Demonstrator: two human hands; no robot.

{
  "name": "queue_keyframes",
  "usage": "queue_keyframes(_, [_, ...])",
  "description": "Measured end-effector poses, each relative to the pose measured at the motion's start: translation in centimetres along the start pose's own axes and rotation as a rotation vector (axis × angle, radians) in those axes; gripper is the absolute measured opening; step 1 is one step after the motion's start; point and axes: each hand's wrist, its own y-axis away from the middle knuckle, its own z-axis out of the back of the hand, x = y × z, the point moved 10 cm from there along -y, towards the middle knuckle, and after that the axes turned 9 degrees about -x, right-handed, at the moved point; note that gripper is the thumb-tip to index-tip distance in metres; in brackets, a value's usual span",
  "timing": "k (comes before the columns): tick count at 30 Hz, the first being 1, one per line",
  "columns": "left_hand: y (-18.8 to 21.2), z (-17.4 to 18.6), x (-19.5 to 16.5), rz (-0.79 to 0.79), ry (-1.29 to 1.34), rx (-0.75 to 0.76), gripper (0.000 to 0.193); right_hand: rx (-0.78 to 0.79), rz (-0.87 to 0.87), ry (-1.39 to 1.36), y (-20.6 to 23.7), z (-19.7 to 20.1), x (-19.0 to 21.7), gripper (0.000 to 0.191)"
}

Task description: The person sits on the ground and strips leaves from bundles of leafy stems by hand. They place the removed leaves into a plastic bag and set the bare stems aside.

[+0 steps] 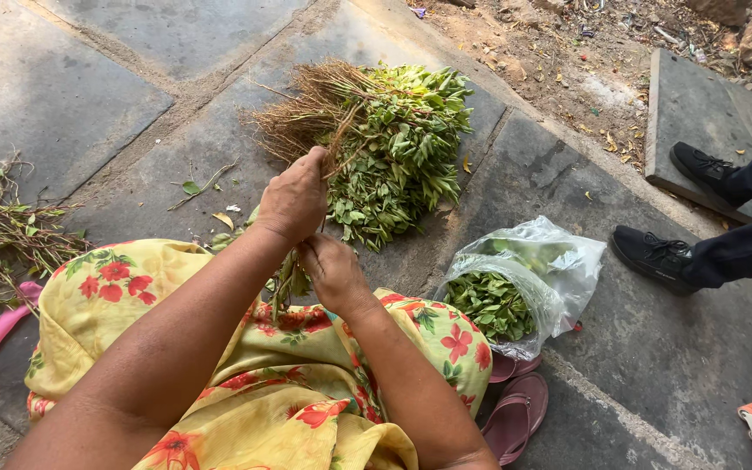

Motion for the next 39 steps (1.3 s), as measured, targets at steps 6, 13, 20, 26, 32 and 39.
queue_keyframes(6, [-2.1, 2.0, 3.7, 0.27, -0.063, 0.035, 0.013, -0.047, 0.136, 0.178, 3.7, 0.1, 3.9, 0.029])
queue_keyframes(13, [-3.0, 4.8, 5.1, 0.293, -0.096, -0.19, 0.025, -0.135, -0.262, -0.237, 1.3, 2.7, -1.1, 0.023])
queue_keyframes(20, [-1.7, 2.1, 2.2, 0.267, -0.036, -0.17, 0.027, -0.208, 0.006, 0.225, 0.4, -0.2, 1.2, 0.023])
queue_keyframes(26, [-1.2, 0.0, 0.9, 0.162, -0.1, -0.092, 0.02, -0.144, 0.135, 0.304, 1.0, -1.9, 0.5, 0.02])
queue_keyframes(32, [0.3, -2.7, 0.5, -0.03, -0.144, 0.077, 0.016, 0.213, -0.046, 0.215, 1.2, -2.3, -2.6, 0.021])
queue_keyframes(39, [-2.6, 0.1, 3.0, 0.127, -0.048, -0.049, 0.014, 0.215, -0.198, 0.375, 2.9, -1.0, 0.2, 0.028])
